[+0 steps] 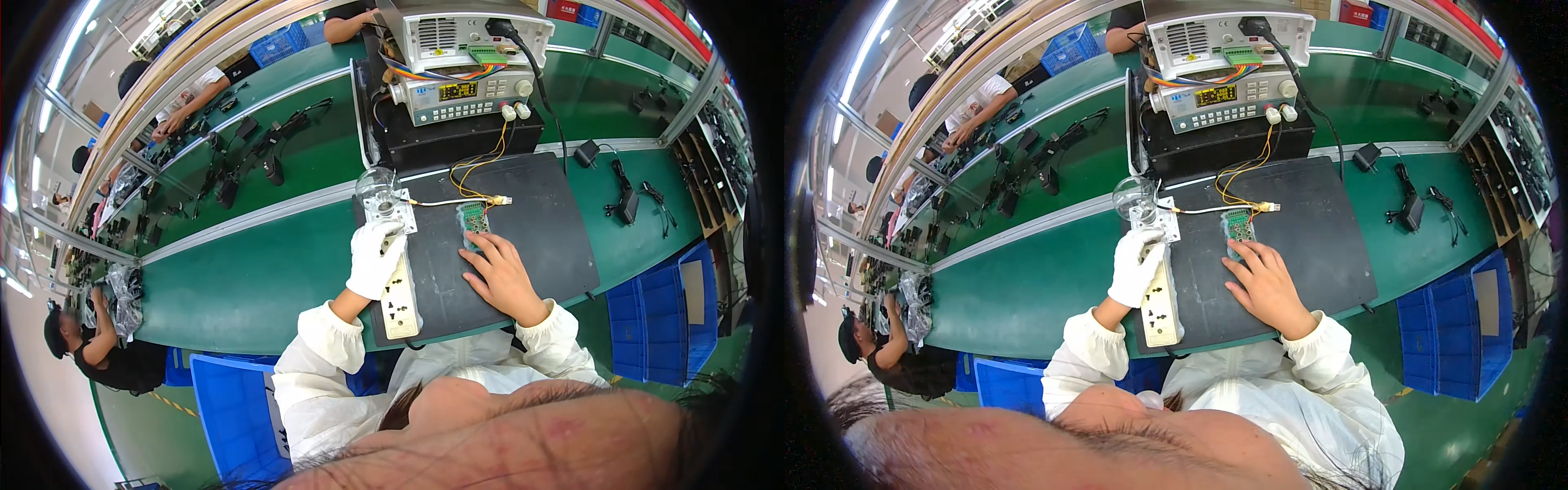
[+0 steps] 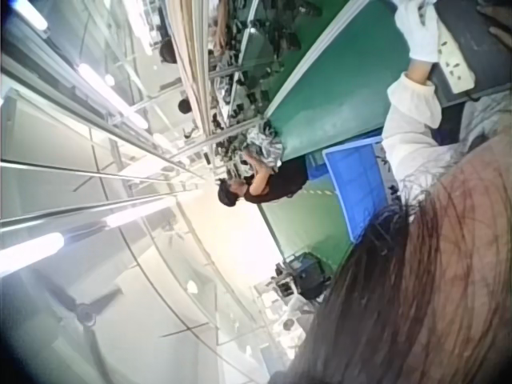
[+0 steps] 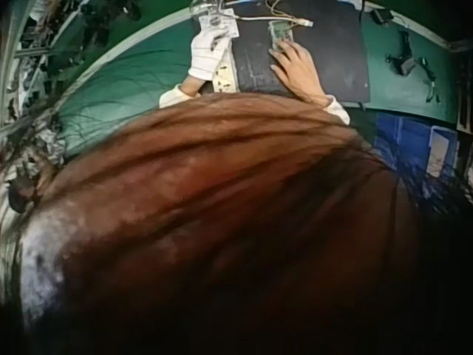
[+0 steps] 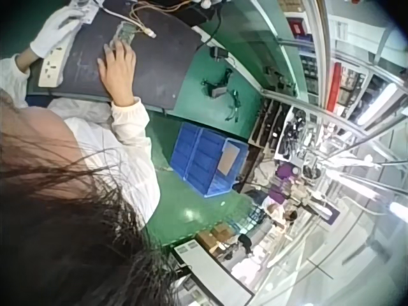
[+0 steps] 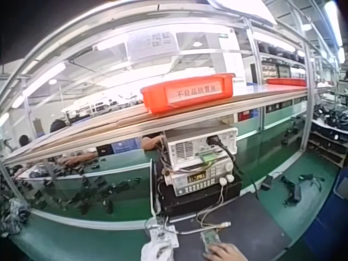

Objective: The person tests power adapters by plugging each one into a power strip, contacting its cable connector against a test circuit board, and placing the tested adapters into a bin and onto the workbench.

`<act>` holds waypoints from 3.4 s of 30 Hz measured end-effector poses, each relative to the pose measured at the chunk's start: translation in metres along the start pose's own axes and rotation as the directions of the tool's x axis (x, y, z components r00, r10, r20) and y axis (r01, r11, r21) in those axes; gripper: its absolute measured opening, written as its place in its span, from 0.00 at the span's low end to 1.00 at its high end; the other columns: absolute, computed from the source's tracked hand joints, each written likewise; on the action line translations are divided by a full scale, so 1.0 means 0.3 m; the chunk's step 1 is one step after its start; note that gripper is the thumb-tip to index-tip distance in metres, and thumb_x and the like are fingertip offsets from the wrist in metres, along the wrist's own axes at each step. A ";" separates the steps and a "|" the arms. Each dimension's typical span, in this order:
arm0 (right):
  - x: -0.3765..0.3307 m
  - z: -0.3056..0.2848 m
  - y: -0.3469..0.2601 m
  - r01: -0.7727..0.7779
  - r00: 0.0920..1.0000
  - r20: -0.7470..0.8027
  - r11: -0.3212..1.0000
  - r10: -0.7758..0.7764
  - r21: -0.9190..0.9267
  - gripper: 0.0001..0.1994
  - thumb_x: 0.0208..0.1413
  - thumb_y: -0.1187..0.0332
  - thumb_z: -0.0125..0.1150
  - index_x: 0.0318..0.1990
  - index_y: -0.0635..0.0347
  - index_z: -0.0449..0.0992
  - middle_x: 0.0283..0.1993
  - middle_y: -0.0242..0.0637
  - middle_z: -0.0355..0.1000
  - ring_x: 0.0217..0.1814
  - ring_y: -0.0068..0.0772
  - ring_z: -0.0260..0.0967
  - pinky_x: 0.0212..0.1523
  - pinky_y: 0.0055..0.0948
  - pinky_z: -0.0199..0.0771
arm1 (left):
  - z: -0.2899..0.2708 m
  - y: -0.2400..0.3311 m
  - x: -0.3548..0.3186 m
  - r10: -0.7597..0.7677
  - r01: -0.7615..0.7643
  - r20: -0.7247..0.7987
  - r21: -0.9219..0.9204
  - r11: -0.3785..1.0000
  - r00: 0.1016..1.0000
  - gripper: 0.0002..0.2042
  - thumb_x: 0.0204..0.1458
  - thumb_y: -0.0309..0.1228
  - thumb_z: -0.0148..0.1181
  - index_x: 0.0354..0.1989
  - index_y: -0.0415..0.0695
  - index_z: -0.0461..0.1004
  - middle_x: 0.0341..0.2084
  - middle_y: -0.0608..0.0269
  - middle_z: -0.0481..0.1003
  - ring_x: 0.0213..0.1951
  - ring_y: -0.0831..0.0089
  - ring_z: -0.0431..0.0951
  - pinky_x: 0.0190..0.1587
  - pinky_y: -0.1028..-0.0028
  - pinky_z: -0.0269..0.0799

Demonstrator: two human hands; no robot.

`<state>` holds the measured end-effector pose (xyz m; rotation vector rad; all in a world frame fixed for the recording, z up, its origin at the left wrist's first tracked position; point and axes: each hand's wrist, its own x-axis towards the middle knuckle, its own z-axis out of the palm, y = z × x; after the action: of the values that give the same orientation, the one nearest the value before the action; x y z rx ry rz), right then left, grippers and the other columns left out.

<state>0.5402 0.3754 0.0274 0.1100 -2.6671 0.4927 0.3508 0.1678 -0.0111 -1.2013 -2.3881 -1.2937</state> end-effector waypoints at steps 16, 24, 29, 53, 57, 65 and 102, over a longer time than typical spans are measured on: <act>0.003 0.002 -0.002 -0.007 1.000 0.004 1.000 0.007 -0.005 0.20 0.51 0.66 0.66 0.52 0.56 0.75 0.64 0.36 0.63 0.64 0.43 0.60 0.62 0.41 0.62 | 0.000 -0.004 -0.001 -0.032 0.031 -0.018 -0.059 0.998 0.999 0.11 0.50 0.30 0.65 0.42 0.47 0.78 0.41 0.60 0.77 0.46 0.58 0.75 0.53 0.62 0.65; -0.001 -0.006 -0.005 -0.007 1.000 0.000 1.000 0.007 -0.001 0.20 0.50 0.66 0.67 0.52 0.56 0.75 0.64 0.36 0.63 0.64 0.43 0.60 0.62 0.41 0.62 | -0.008 0.021 -0.003 -0.020 0.016 -0.126 -0.037 0.999 0.992 0.16 0.49 0.29 0.65 0.48 0.45 0.74 0.48 0.52 0.72 0.52 0.54 0.72 0.60 0.60 0.63; -0.002 -0.002 0.009 -0.007 1.000 -0.002 1.000 0.007 -0.005 0.20 0.50 0.66 0.67 0.52 0.57 0.75 0.64 0.37 0.63 0.64 0.44 0.60 0.62 0.42 0.62 | 0.021 -0.117 0.013 -0.239 0.181 -0.337 -0.193 0.964 0.911 0.22 0.53 0.28 0.62 0.58 0.41 0.67 0.57 0.49 0.65 0.60 0.58 0.67 0.64 0.61 0.61; -0.001 0.007 0.010 0.009 1.000 -0.023 0.999 -0.008 0.040 0.14 0.50 0.72 0.63 0.47 0.58 0.77 0.61 0.38 0.66 0.63 0.45 0.61 0.61 0.44 0.61 | -0.303 -0.623 0.460 -0.594 0.703 -0.519 0.021 0.710 0.615 0.29 0.48 0.46 0.66 0.61 0.60 0.71 0.49 0.60 0.75 0.50 0.63 0.75 0.54 0.63 0.70; -0.013 0.005 0.031 0.003 0.995 -0.098 0.992 0.010 0.129 0.14 0.48 0.74 0.63 0.45 0.58 0.77 0.61 0.40 0.66 0.63 0.47 0.62 0.61 0.43 0.63 | -0.338 -0.503 0.349 -0.669 0.189 -0.023 -0.951 0.243 0.743 0.25 0.60 0.36 0.59 0.66 0.54 0.61 0.49 0.64 0.72 0.45 0.72 0.72 0.50 0.67 0.69; -0.039 -0.033 -0.064 0.068 0.964 -0.264 0.928 0.034 0.367 0.30 0.50 0.73 0.66 0.63 0.58 0.66 0.65 0.45 0.63 0.66 0.47 0.62 0.63 0.42 0.64 | -0.334 0.344 -0.143 -0.157 0.342 0.333 -0.621 0.705 0.930 0.25 0.65 0.50 0.46 0.62 0.44 0.59 0.39 0.51 0.72 0.38 0.67 0.74 0.42 0.67 0.73; 0.194 -0.062 0.228 -0.317 0.945 0.164 0.667 0.284 0.674 0.09 0.59 0.69 0.64 0.43 0.64 0.79 0.35 0.30 0.76 0.35 0.15 0.68 0.37 0.20 0.70 | -0.035 -0.036 0.017 -0.269 0.262 0.082 -0.607 0.750 0.960 0.13 0.66 0.35 0.41 0.44 0.41 0.72 0.41 0.62 0.72 0.44 0.72 0.72 0.52 0.73 0.65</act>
<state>0.4843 0.4458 0.0455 -0.1131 -2.3892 1.6133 0.3373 0.1593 -0.0090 -0.9750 -2.2474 -2.2948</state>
